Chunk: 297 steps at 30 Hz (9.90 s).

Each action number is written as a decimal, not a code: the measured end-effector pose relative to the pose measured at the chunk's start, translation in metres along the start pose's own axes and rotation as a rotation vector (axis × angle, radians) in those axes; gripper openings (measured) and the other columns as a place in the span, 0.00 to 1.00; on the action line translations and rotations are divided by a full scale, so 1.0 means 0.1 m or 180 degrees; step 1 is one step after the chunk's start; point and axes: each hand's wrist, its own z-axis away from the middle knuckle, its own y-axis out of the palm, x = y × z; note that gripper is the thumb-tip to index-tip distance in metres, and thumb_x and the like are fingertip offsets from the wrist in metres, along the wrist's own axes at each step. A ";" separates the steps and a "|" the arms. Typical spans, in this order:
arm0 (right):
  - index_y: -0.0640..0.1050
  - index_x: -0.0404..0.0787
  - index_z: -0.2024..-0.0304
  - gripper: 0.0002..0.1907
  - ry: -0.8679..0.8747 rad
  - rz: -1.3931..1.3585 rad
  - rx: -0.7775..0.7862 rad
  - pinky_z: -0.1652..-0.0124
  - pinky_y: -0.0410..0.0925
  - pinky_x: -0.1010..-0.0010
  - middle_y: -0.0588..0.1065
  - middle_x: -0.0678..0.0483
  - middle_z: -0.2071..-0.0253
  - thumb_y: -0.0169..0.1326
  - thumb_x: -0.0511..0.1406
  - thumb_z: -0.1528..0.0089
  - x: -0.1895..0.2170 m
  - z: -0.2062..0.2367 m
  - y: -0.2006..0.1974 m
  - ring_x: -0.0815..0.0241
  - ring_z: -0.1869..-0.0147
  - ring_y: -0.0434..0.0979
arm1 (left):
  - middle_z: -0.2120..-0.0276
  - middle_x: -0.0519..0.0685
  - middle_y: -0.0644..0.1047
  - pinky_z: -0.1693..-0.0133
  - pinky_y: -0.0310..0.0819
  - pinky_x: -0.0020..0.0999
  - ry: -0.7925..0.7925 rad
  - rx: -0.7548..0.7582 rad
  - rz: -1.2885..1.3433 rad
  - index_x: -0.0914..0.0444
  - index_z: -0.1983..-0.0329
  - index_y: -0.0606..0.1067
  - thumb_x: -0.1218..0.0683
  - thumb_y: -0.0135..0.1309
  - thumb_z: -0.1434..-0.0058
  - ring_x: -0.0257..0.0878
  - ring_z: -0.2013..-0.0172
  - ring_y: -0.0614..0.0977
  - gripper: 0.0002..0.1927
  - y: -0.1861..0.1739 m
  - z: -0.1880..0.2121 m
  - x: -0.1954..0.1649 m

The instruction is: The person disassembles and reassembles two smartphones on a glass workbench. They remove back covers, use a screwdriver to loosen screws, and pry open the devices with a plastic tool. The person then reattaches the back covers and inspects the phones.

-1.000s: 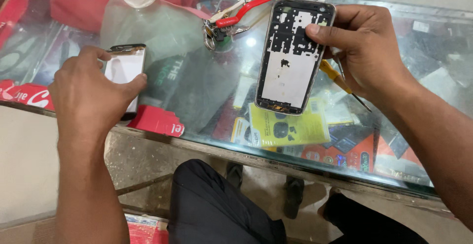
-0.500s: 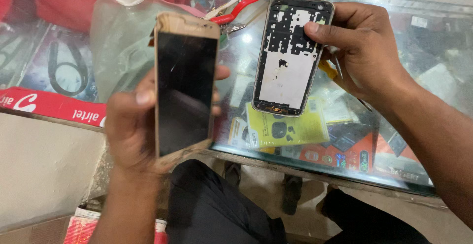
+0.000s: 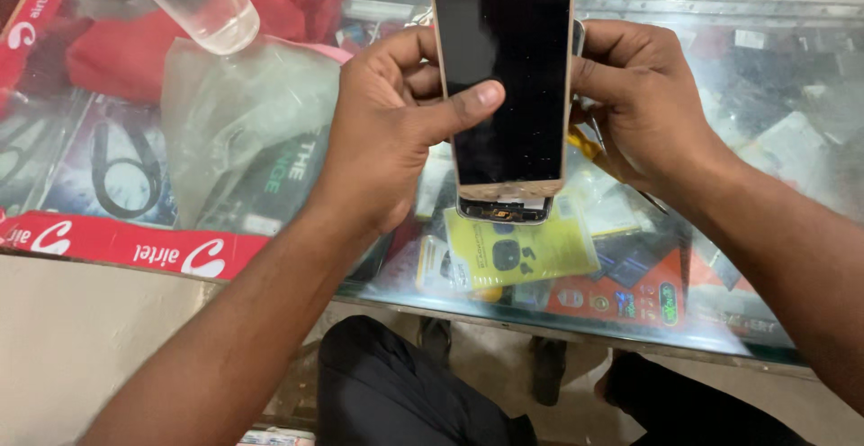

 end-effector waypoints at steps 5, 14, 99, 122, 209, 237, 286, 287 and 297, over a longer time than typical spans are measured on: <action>0.80 0.34 0.53 0.09 -0.0053 -0.0428 -0.0060 0.65 0.69 0.79 0.79 0.55 0.63 0.52 0.34 0.25 -0.08 0.02 -0.02 0.71 0.65 0.75 | 0.61 0.44 0.81 0.56 0.82 0.24 0.0398 0.0747 -0.1160 0.63 0.56 0.74 0.64 0.73 0.42 0.26 0.62 0.82 0.18 -0.20 -0.35 -0.08; 0.80 0.34 0.52 0.12 -0.0202 -0.0535 -0.0390 0.65 0.68 0.82 0.77 0.58 0.65 0.49 0.36 0.23 -0.16 -0.08 -0.07 0.74 0.66 0.72 | 0.69 0.44 0.80 0.68 0.81 0.21 0.0545 0.0958 -0.1354 0.64 0.59 0.74 0.62 0.75 0.41 0.26 0.69 0.82 0.18 -0.29 -0.56 0.19; 0.76 0.32 0.41 0.23 -0.0653 0.1036 0.0089 0.43 0.77 0.71 0.80 0.51 0.47 0.65 0.29 0.38 -0.09 0.00 0.12 0.65 0.44 0.80 | 0.55 0.49 0.80 0.46 0.81 0.27 0.2534 0.0457 -0.2527 0.66 0.41 0.63 0.63 0.74 0.32 0.35 0.51 0.86 0.30 -0.43 -0.30 0.03; 0.82 0.32 0.49 0.17 -0.0515 0.1315 0.0139 0.52 0.73 0.73 0.81 0.51 0.56 0.66 0.34 0.37 -0.14 0.01 0.01 0.65 0.50 0.77 | 0.31 0.44 0.67 0.36 0.77 0.41 0.0499 0.1983 -0.0462 0.61 0.28 0.69 0.55 0.73 0.38 0.38 0.32 0.74 0.38 -0.56 -0.46 0.14; 0.76 0.29 0.44 0.25 -0.1201 0.1649 0.0193 0.45 0.75 0.72 0.75 0.45 0.44 0.56 0.44 0.33 0.00 0.06 0.10 0.60 0.45 0.80 | 0.45 0.53 0.73 0.38 0.75 0.43 0.1688 0.1625 -0.2813 0.63 0.39 0.59 0.63 0.63 0.32 0.48 0.41 0.79 0.27 -0.67 -0.54 0.47; 0.75 0.28 0.44 0.26 -0.0981 0.1435 0.0358 0.40 0.75 0.71 0.74 0.45 0.43 0.58 0.40 0.40 0.06 0.05 0.14 0.59 0.42 0.80 | 0.44 0.56 0.77 0.42 0.76 0.43 0.1171 0.1738 -0.2731 0.62 0.36 0.59 0.64 0.59 0.32 0.50 0.39 0.82 0.27 -0.66 -0.54 0.43; 0.77 0.36 0.59 0.14 -0.1687 0.3193 -0.0032 0.64 0.70 0.68 0.76 0.52 0.63 0.59 0.41 0.28 -0.10 0.02 0.11 0.62 0.63 0.78 | 0.60 0.50 0.84 0.57 0.81 0.27 0.1648 0.1217 -0.2149 0.70 0.37 0.71 0.50 0.57 0.24 0.34 0.62 0.87 0.22 -0.55 -0.40 0.27; 0.77 0.36 0.59 0.14 -0.1680 0.3239 -0.0046 0.63 0.70 0.68 0.76 0.52 0.63 0.59 0.41 0.28 -0.11 0.03 0.10 0.61 0.63 0.77 | 0.62 0.51 0.84 0.58 0.82 0.27 0.1731 0.1255 -0.2246 0.69 0.41 0.74 0.50 0.59 0.24 0.34 0.63 0.88 0.19 -0.55 -0.41 0.27; 0.77 0.36 0.51 0.14 -0.1578 0.2950 0.0228 0.63 0.72 0.71 0.77 0.51 0.59 0.59 0.41 0.29 -0.08 0.00 0.10 0.63 0.61 0.80 | 0.66 0.50 0.84 0.63 0.79 0.28 0.1736 0.1126 -0.2412 0.67 0.49 0.79 0.51 0.61 0.25 0.33 0.66 0.87 0.13 -0.56 -0.41 0.29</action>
